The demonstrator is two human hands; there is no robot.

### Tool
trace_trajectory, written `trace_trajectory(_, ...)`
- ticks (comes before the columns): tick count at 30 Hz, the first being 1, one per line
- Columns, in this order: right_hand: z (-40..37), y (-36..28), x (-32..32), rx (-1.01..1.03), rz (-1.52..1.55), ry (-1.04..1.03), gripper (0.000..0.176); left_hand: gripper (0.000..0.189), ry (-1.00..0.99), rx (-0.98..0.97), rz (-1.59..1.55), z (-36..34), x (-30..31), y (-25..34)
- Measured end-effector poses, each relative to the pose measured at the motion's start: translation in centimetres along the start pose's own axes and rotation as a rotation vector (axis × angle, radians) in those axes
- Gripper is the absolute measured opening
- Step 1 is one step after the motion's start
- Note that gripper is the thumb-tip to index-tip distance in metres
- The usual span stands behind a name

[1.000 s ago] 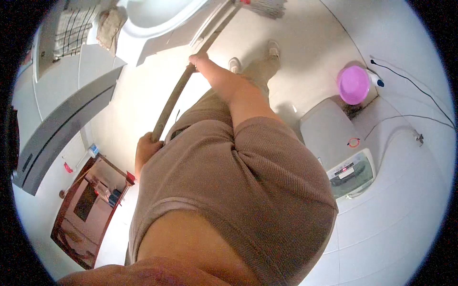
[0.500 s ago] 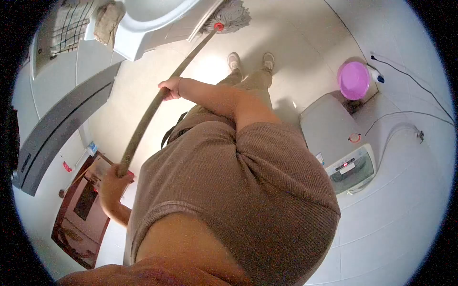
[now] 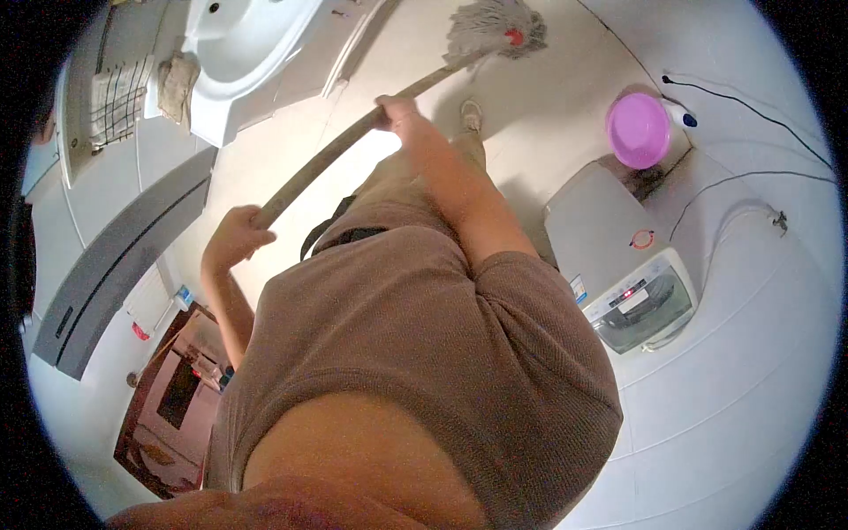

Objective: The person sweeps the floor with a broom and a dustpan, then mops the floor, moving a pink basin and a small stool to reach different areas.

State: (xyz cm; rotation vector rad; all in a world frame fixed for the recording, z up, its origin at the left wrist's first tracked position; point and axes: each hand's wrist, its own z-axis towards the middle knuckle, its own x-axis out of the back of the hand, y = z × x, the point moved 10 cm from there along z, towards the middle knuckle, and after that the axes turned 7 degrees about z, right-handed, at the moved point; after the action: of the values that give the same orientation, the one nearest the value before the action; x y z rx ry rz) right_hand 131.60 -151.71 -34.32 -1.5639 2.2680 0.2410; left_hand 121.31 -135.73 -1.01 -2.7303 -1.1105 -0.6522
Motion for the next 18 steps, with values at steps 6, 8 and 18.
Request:
trace_trajectory(6, 2.3, -8.3, 9.5, 0.128, 0.134, 0.096, 0.021, 0.025, 0.179, -0.157, 0.360, 4.0, -2.1, 9.5)
trace_trajectory(8, 3.0, -10.1, 11.3, 0.159, 0.156, 0.122, 0.021, 0.023, 0.242, -0.218, 0.476, 5.5, -3.0, 11.7)
trace_trajectory(18, 6.5, -5.0, 6.6, 0.230, 0.216, 0.272, 0.015, 0.025, 0.360, -0.092, 0.503, 4.4, -3.2, 4.2)
